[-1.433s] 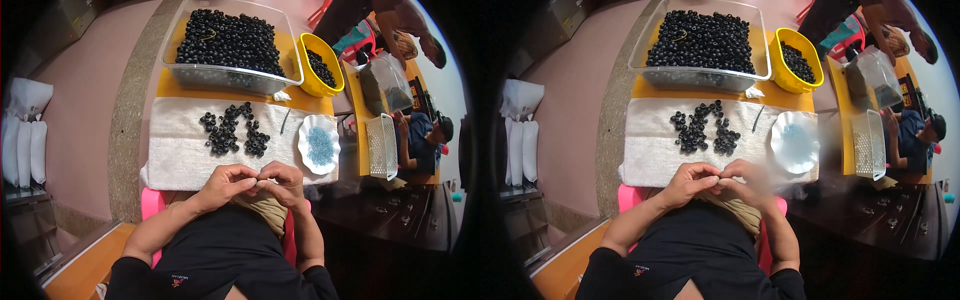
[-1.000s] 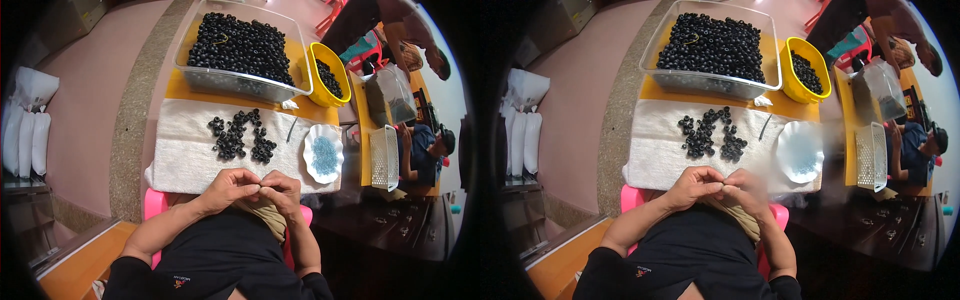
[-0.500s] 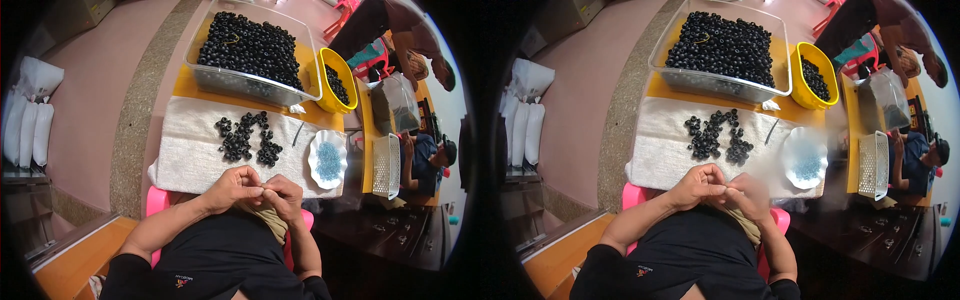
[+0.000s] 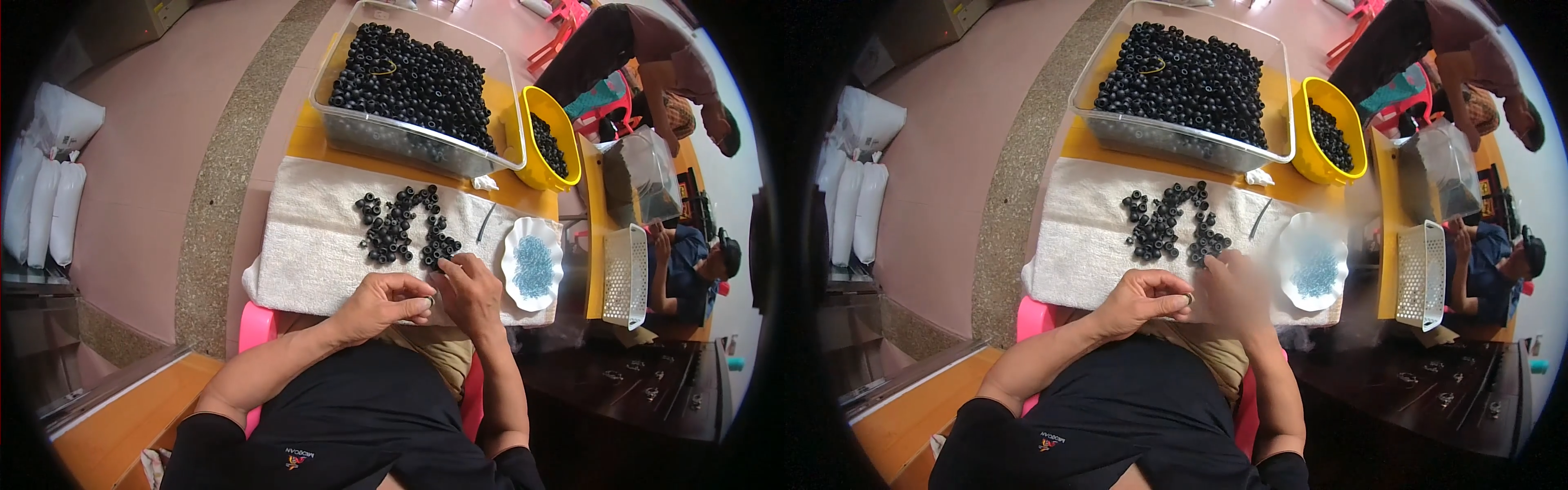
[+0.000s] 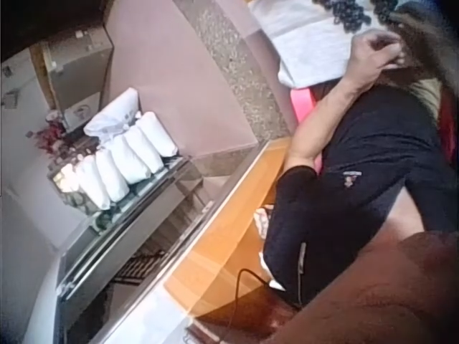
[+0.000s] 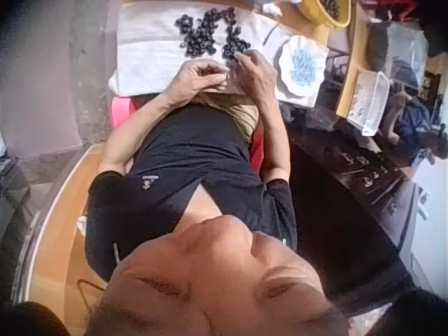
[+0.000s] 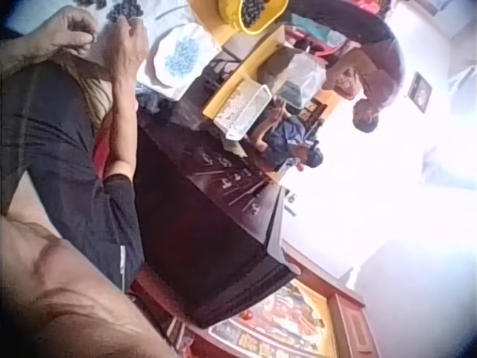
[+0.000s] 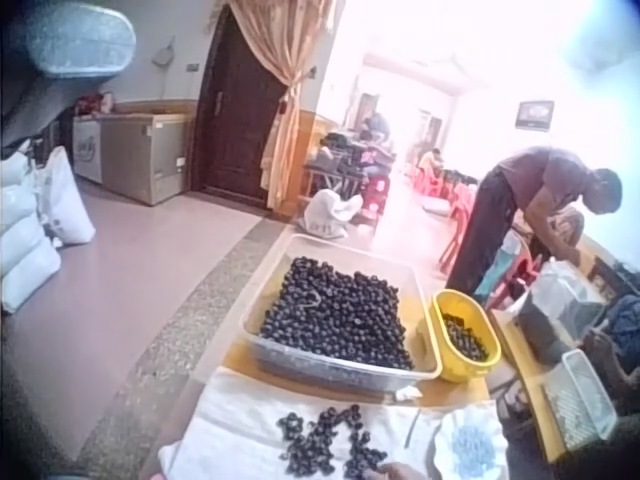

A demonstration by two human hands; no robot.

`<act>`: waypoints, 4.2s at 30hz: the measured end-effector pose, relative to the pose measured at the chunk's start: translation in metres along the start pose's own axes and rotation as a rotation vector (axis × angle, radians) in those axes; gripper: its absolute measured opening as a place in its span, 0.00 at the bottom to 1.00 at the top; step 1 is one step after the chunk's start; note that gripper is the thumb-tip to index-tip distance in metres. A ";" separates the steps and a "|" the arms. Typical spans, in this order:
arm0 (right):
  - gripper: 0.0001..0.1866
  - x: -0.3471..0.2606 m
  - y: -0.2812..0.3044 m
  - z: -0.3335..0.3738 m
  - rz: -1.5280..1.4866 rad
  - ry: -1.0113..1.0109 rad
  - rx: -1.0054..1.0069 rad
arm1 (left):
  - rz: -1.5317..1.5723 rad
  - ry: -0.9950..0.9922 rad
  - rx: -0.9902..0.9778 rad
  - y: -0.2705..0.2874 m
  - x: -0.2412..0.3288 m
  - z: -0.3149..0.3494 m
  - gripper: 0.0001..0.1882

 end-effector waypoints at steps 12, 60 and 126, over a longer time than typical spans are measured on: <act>0.13 0.017 -0.004 -0.003 0.068 -0.056 0.039 | -0.080 -0.006 0.020 0.003 0.001 -0.002 0.09; 0.08 0.007 -0.026 -0.078 -0.065 0.224 0.048 | -0.185 0.019 0.058 0.005 0.000 0.000 0.10; 0.06 -0.001 -0.005 -0.012 -0.845 -0.101 0.021 | -0.119 -0.034 0.062 0.002 0.006 0.000 0.26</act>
Point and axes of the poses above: each hand's wrist, its own z-axis away from the middle knuckle, its own y-axis out of the back of the hand, x = y × z, the point moved 4 cm from there along -z, towards the middle knuckle, and after that the axes turned 5 degrees about -x, right-handed, at the moved point
